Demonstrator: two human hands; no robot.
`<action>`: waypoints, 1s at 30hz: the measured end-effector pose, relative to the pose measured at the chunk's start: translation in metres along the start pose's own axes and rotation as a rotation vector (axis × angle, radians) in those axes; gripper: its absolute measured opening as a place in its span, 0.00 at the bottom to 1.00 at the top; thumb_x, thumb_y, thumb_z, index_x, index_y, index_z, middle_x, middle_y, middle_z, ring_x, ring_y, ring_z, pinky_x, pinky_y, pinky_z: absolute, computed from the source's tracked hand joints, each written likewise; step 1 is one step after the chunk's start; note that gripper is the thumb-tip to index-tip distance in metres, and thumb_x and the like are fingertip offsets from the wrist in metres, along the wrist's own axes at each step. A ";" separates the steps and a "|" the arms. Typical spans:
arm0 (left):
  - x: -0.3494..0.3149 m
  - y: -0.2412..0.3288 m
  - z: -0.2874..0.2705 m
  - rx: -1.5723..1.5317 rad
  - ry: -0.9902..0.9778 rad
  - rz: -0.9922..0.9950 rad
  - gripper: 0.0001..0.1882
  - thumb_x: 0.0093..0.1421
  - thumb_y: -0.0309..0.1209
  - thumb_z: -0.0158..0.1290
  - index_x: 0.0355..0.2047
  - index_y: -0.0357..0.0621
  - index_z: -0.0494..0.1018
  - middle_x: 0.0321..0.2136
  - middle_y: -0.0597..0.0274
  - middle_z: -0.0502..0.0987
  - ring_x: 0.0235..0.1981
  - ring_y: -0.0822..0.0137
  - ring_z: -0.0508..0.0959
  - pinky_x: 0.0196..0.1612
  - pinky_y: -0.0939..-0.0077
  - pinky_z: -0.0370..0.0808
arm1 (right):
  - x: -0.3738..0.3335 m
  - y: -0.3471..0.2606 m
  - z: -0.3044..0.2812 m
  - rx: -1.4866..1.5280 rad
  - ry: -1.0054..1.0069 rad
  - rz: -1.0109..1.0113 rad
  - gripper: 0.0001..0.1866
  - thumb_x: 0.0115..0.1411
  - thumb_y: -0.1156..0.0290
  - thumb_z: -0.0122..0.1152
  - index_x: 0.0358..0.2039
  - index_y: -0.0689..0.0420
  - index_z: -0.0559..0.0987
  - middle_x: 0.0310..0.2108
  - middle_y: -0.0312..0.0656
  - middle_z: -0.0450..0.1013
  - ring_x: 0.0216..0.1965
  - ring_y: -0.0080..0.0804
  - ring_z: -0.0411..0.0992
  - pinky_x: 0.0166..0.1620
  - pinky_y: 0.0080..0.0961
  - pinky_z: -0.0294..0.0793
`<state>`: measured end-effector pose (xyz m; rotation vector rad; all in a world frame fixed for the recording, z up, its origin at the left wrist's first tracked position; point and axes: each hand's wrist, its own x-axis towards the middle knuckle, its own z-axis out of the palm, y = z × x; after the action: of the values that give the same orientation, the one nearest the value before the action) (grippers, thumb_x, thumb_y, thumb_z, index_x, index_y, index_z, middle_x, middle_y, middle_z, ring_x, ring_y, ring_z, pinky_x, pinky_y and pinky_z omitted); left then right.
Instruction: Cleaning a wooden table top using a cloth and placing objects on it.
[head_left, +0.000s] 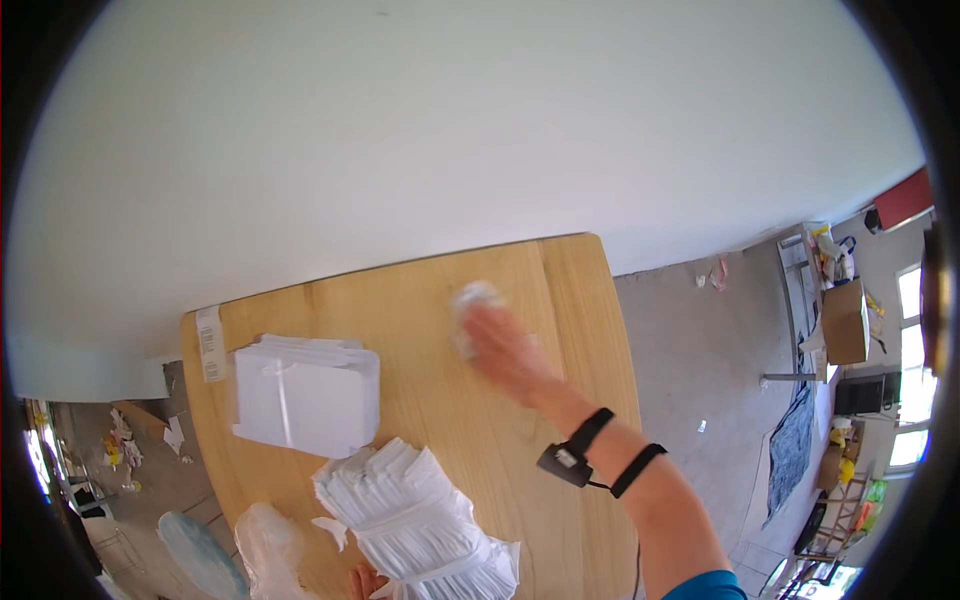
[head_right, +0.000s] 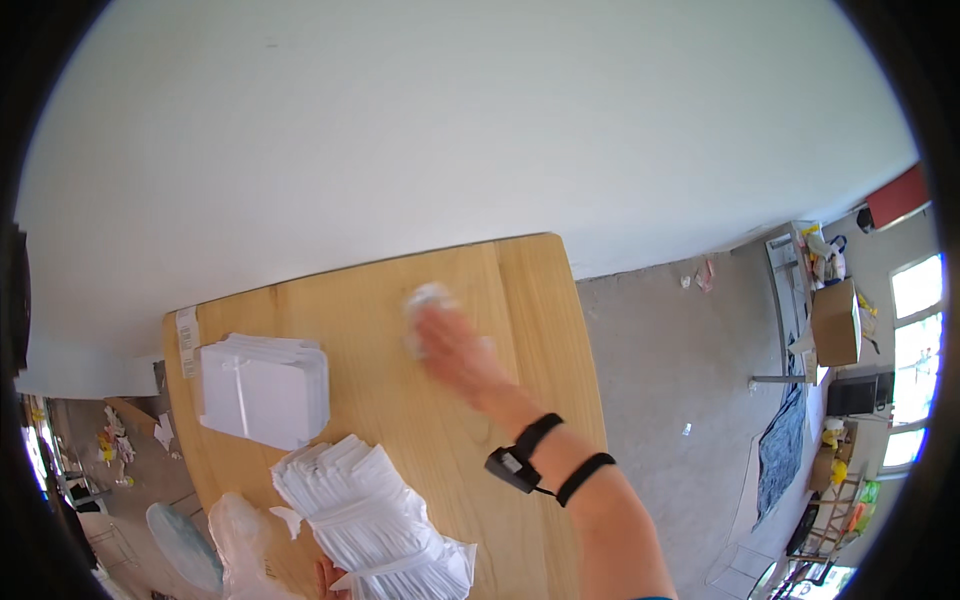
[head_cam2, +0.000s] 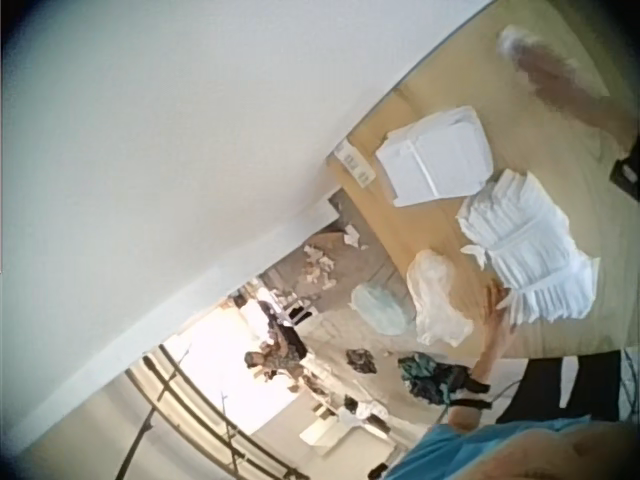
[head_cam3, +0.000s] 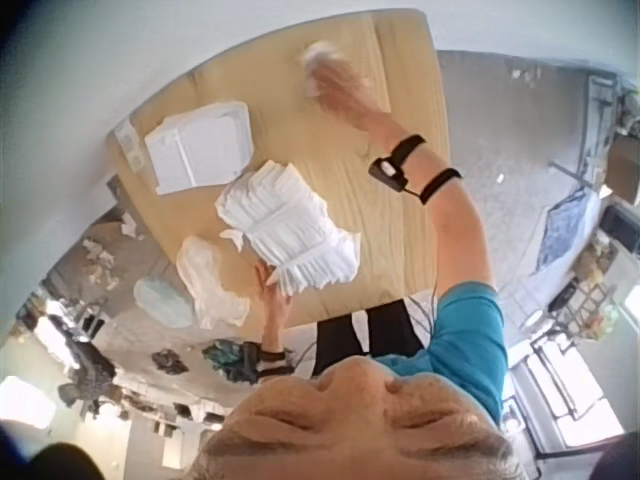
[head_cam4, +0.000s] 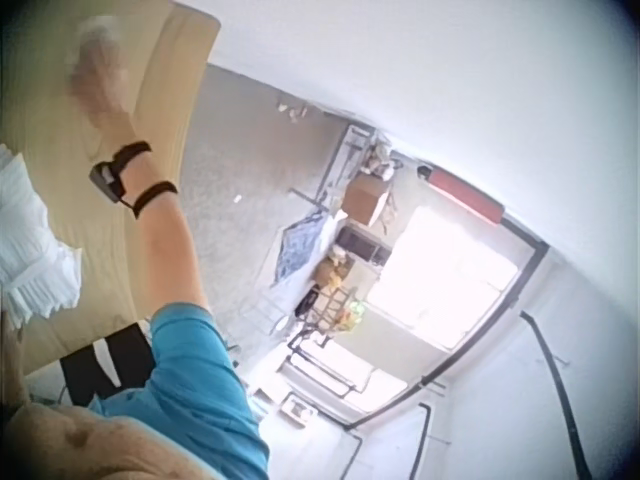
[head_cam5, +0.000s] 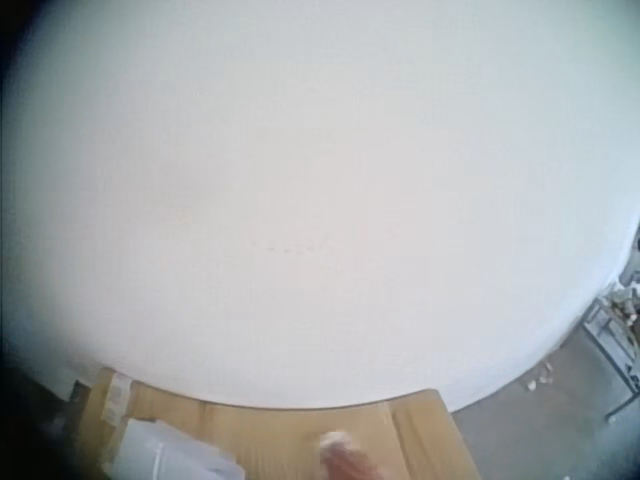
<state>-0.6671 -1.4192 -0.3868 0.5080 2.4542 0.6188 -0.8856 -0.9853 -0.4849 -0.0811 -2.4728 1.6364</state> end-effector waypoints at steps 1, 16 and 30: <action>0.002 0.002 -0.004 0.009 -0.006 0.003 0.33 0.47 0.29 0.60 0.55 0.41 0.64 0.61 0.41 0.53 0.62 0.38 0.51 0.62 0.52 0.54 | 0.010 -0.021 -0.001 -0.763 -0.257 -0.400 0.25 0.58 0.65 0.50 0.55 0.62 0.65 0.60 0.46 0.57 0.65 0.37 0.49 0.64 0.37 0.51; -0.008 0.022 -0.001 0.043 -0.147 -0.030 0.34 0.51 0.32 0.57 0.58 0.42 0.59 0.62 0.43 0.50 0.61 0.41 0.53 0.57 0.50 0.60 | -0.003 0.043 -0.135 -1.032 0.250 -0.142 0.21 0.59 0.72 0.47 0.53 0.64 0.67 0.59 0.52 0.58 0.62 0.48 0.52 0.63 0.43 0.51; -0.015 -0.004 0.003 0.088 -0.040 -0.024 0.43 0.45 0.28 0.60 0.61 0.42 0.54 0.64 0.38 0.42 0.64 0.36 0.46 0.61 0.51 0.55 | -0.460 -0.080 -0.037 -0.678 -0.387 0.076 0.23 0.52 0.65 0.56 0.50 0.53 0.73 0.53 0.39 0.66 0.59 0.43 0.59 0.61 0.47 0.56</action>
<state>-0.6540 -1.4283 -0.3849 0.5194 2.4543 0.4881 -0.4231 -1.0484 -0.4507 0.0625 -3.2509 0.8154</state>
